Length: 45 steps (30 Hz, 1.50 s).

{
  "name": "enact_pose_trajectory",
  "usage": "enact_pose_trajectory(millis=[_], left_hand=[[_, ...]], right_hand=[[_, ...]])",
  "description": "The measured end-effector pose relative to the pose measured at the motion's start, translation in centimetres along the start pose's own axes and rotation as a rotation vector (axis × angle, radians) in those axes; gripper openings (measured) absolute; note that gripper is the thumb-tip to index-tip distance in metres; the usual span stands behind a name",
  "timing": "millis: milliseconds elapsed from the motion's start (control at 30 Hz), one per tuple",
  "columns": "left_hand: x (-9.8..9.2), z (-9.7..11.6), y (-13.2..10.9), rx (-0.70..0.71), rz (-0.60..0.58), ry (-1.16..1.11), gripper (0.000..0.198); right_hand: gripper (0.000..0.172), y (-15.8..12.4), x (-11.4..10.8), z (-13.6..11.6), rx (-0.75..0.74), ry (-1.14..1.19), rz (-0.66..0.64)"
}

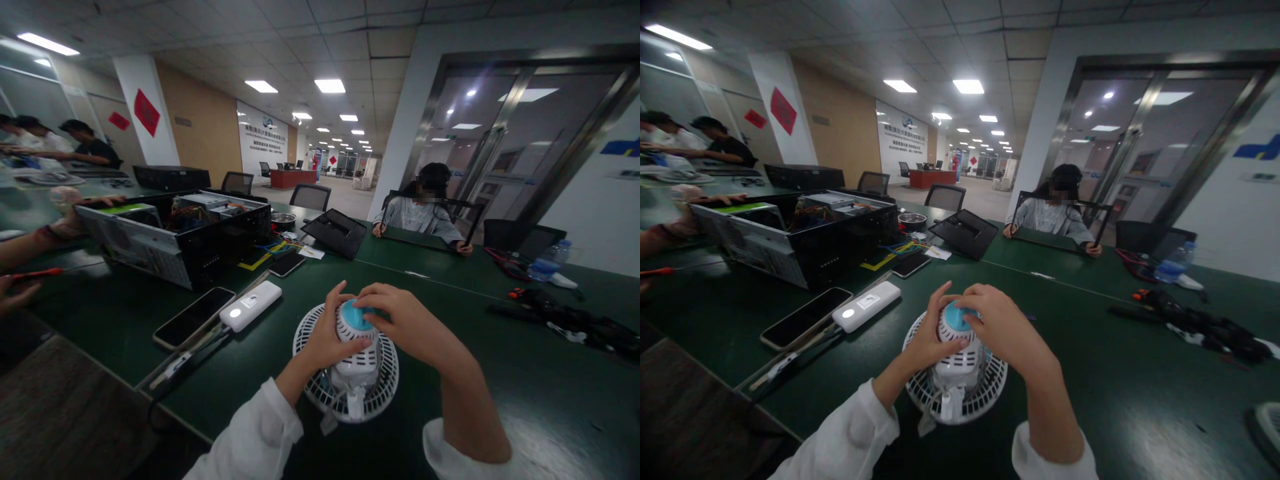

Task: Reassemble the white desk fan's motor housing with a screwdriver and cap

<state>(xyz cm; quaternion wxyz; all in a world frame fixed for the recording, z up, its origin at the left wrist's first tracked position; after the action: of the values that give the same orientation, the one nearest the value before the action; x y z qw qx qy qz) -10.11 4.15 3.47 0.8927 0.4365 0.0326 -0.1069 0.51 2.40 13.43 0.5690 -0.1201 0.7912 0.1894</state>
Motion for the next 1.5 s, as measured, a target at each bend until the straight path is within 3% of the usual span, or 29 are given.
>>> enact_pose_trajectory(millis=[367, 533, 600, 767, 933, 1033, 1200, 1500], left_hand=[[0.0, 0.1, 0.1, 0.013, -0.007, 0.012, 0.09], [0.0, 0.2, 0.1, -0.004, -0.007, -0.001, 0.089], [0.1, 0.3, 0.1, -0.021, -0.011, -0.007, 0.09], [0.1, 0.4, 0.1, -0.033, 0.0, -0.035, 0.089], [0.1, 0.3, 0.2, -0.028, 0.014, -0.024, 0.091], [0.1, 0.3, 0.1, -0.028, 0.019, -0.03, 0.09], [0.1, 0.3, 0.1, -0.027, 0.002, -0.013, 0.089], [0.1, 0.2, 0.0, -0.04, 0.004, -0.018, 0.09]], right_hand=[[0.021, 0.2, 0.0, 0.4, -0.008, 0.11, -0.085], [0.013, 0.5, 0.0, 0.5, 0.026, 0.083, -0.058], [0.008, 0.6, 0.2, 0.1, 0.08, -0.013, -0.014], [0.02, 1.3, 1.3, -1.2, 0.315, -0.291, 0.1], [0.024, 1.0, 1.5, -1.3, 0.515, -0.347, 0.112], [0.024, 0.2, 0.5, -0.6, 0.428, -0.248, 0.073], [0.029, -0.7, -0.5, -0.2, 0.1, -0.061, 0.035], [0.031, -0.4, 0.5, -1.0, -0.003, -0.03, -0.033]])
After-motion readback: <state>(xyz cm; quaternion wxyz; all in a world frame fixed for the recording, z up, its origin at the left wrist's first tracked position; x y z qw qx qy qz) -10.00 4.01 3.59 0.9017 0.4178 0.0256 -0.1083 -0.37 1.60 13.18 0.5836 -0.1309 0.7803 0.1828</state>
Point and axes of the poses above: each hand's wrist, its own y-axis towards the middle knuckle, its own x-axis out of the palm, z = x × y, the point moved 5 cm from there along y, towards the middle knuckle, and after that the axes turned 14 degrees about x, right-handed, at the moved point
